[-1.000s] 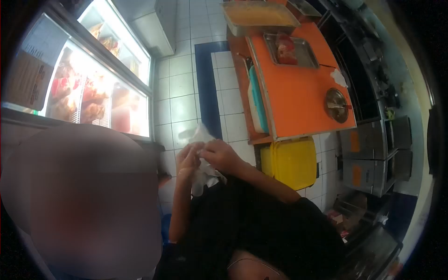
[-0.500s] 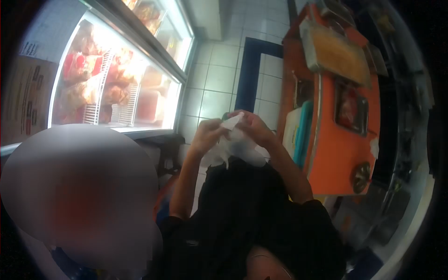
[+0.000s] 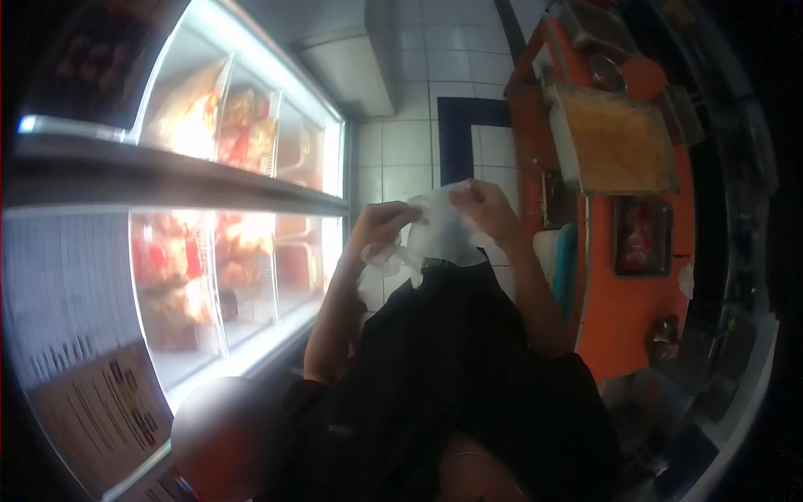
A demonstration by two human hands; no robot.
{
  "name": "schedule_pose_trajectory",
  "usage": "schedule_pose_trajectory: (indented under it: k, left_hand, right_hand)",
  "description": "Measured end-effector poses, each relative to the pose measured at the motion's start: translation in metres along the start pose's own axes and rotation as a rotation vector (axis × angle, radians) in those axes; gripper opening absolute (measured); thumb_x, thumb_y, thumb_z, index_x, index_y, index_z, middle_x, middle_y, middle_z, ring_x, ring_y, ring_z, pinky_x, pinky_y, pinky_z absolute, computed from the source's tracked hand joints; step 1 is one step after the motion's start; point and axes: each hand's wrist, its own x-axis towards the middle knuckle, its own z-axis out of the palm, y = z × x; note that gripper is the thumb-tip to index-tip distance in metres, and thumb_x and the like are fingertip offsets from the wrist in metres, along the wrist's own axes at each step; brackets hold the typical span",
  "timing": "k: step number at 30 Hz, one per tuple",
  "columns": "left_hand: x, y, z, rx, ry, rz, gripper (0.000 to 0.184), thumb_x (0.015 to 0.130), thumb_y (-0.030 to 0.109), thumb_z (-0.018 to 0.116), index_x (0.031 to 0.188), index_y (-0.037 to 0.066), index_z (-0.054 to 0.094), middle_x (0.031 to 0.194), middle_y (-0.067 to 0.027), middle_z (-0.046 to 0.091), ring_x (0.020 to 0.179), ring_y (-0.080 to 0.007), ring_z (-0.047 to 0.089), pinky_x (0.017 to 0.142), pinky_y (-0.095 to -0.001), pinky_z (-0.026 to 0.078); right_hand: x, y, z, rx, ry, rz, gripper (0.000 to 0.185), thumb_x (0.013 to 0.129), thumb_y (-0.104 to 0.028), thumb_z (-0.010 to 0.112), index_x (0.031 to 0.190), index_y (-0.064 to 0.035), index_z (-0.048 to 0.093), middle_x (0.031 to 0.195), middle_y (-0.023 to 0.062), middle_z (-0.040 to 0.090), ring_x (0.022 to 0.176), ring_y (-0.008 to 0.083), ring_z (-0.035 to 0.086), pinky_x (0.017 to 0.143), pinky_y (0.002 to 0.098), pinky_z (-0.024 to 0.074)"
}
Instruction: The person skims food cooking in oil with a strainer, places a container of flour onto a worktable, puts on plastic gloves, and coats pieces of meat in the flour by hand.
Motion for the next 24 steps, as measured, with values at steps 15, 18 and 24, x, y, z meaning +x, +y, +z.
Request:
schedule_pose_trajectory:
  k: [15,18,24]
  left_hand:
    - [0.319,0.075,-0.015,-0.146,0.036,-0.083,0.017,0.090,0.009,0.070,0.100,-0.001,0.062,0.090,-0.0113,0.072,0.081,-0.0121,0.065,0.071,-0.0246,0.049]
    - [0.379,0.091,-0.014,-0.193,0.122,0.058,0.014,0.086,0.005,0.072,0.096,0.000,0.062,0.087,-0.0075,0.070,0.079,-0.0097,0.063,0.068,-0.0230,0.048]
    - [0.477,0.103,-0.003,-0.401,-0.142,-0.010,0.008,0.093,0.007,0.065,0.090,0.006,0.057,0.085,-0.0044,0.065,0.077,-0.0107,0.063,0.065,-0.0229,0.049]
  right_hand:
    - [0.257,-0.131,-0.127,-0.632,0.756,-0.826,0.026,0.087,-0.025,0.076,0.089,-0.0024,0.064,0.073,0.0032,0.055,0.064,0.0137,0.050,0.058,0.0298,0.0415]
    - [0.276,-0.171,-0.132,-0.570,0.580,-0.796,0.029,0.083,-0.025,0.081,0.084,-0.0044,0.060,0.074,0.0061,0.053,0.064,0.0177,0.052,0.059,0.0321,0.0431]
    - [0.367,-0.148,-0.154,-0.110,0.043,-0.448,0.034,0.093,-0.032,0.070,0.099,0.0006,0.067,0.086,0.0102,0.067,0.074,0.0158,0.063,0.067,0.0335,0.0500]
